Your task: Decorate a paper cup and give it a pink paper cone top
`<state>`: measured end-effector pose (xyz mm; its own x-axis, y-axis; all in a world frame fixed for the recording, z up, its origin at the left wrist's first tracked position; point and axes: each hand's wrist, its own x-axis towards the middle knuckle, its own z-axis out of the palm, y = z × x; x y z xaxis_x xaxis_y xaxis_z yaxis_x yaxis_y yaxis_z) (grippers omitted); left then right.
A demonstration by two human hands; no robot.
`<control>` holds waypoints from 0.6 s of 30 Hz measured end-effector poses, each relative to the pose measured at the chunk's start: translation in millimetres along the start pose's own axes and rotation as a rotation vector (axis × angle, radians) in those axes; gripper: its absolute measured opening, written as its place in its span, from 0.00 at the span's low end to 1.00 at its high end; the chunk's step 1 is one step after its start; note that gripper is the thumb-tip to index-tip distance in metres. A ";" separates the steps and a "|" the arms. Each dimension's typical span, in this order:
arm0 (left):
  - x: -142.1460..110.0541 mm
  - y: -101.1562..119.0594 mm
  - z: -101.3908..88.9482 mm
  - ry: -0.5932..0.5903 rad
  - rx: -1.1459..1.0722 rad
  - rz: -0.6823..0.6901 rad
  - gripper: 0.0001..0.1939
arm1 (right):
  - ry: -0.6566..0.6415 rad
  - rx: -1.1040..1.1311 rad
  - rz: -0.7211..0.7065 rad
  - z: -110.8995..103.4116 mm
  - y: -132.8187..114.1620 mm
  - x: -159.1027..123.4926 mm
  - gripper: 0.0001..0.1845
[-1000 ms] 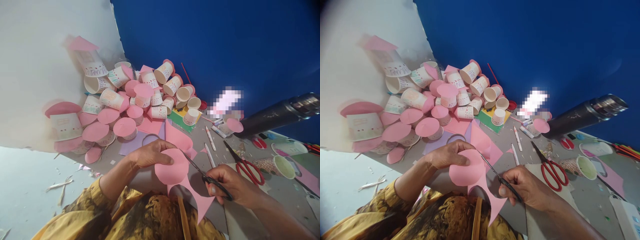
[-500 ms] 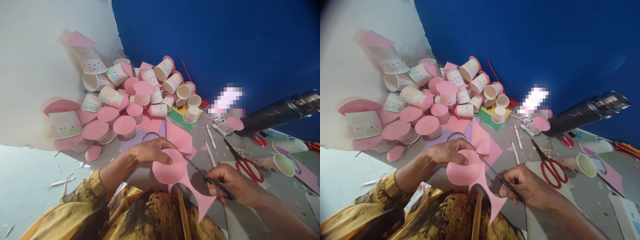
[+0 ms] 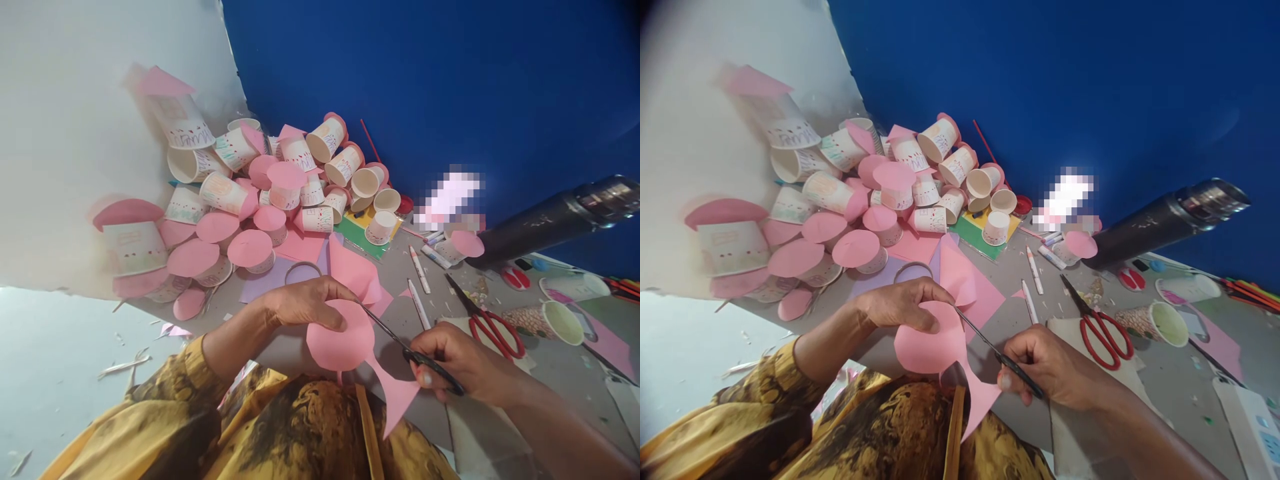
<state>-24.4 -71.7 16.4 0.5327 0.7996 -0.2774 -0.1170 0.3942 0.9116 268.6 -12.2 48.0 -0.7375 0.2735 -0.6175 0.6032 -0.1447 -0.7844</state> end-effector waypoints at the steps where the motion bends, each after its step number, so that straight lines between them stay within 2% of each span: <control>1: -1.1 1.1 0.8 -0.014 0.000 -0.001 0.12 | 0.004 -0.010 -0.015 0.2 0.6 0.0 0.32; 4: -5.4 3.6 4.3 -0.047 0.003 0.001 0.15 | 0.036 0.002 -0.039 1.1 -1.5 0.5 0.33; 6: -8.3 3.0 7.8 -0.010 -0.071 0.006 0.15 | 0.121 0.010 -0.083 2.3 -4.0 1.6 0.33; 9: -11.6 -1.8 15.2 0.182 -0.298 0.052 0.17 | 0.405 -0.006 -0.212 6.9 -0.5 4.1 0.32; 12: -13.6 -8.6 22.8 0.346 -0.411 0.138 0.19 | 0.696 0.007 -0.288 15.1 17.9 7.9 0.28; 18: -13.2 -24.9 32.0 0.490 -0.472 0.161 0.19 | 0.895 0.174 -0.184 30.2 59.4 28.4 0.25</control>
<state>-1.7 -106.6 7.1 0.0519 0.9332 -0.3555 -0.5734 0.3193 0.7544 274.3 -41.8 -17.9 -0.2640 0.9275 -0.2645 0.3930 -0.1470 -0.9077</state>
